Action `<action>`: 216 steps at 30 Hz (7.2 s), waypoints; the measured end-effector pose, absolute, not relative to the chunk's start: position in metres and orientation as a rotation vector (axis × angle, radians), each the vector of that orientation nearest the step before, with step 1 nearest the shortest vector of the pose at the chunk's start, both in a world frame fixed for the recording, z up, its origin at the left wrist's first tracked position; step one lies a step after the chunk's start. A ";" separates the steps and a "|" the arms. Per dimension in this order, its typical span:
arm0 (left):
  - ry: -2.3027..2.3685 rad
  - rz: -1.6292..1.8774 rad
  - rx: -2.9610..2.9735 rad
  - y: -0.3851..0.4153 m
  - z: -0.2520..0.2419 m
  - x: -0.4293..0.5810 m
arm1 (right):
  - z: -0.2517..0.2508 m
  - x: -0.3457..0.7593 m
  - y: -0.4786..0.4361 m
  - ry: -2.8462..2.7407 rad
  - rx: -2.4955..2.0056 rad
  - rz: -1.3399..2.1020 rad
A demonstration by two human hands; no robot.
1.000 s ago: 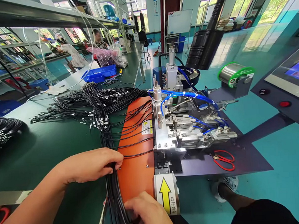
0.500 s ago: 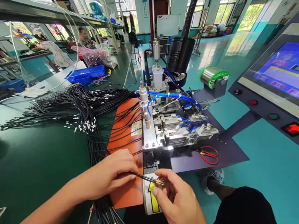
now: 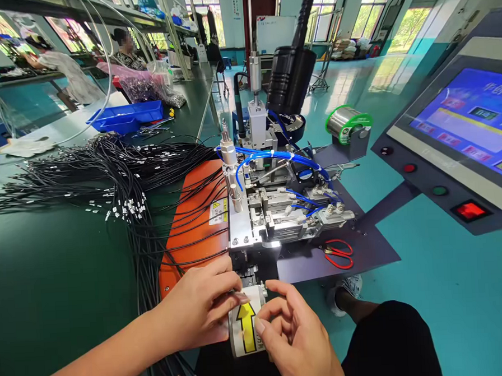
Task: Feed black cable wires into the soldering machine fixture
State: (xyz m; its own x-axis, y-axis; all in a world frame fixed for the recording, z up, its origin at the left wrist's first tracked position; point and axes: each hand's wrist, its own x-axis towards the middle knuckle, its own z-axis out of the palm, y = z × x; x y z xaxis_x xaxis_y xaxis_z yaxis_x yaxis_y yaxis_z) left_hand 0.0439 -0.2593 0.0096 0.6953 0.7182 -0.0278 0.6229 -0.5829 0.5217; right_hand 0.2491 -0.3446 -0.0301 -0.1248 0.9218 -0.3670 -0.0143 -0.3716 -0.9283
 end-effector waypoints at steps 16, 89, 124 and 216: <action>0.969 0.721 2.087 -0.262 0.001 0.051 | -0.017 0.259 -0.335 -1.018 -1.507 1.374; 0.989 0.705 2.420 -0.272 -0.028 0.054 | -0.010 0.248 -0.294 -1.662 -1.500 0.943; 1.031 0.705 2.290 -0.271 -0.028 0.054 | -0.032 0.243 -0.297 -1.034 -1.285 1.569; 1.167 0.600 2.517 -0.268 -0.041 0.040 | -0.039 0.234 -0.292 -1.207 -1.663 1.295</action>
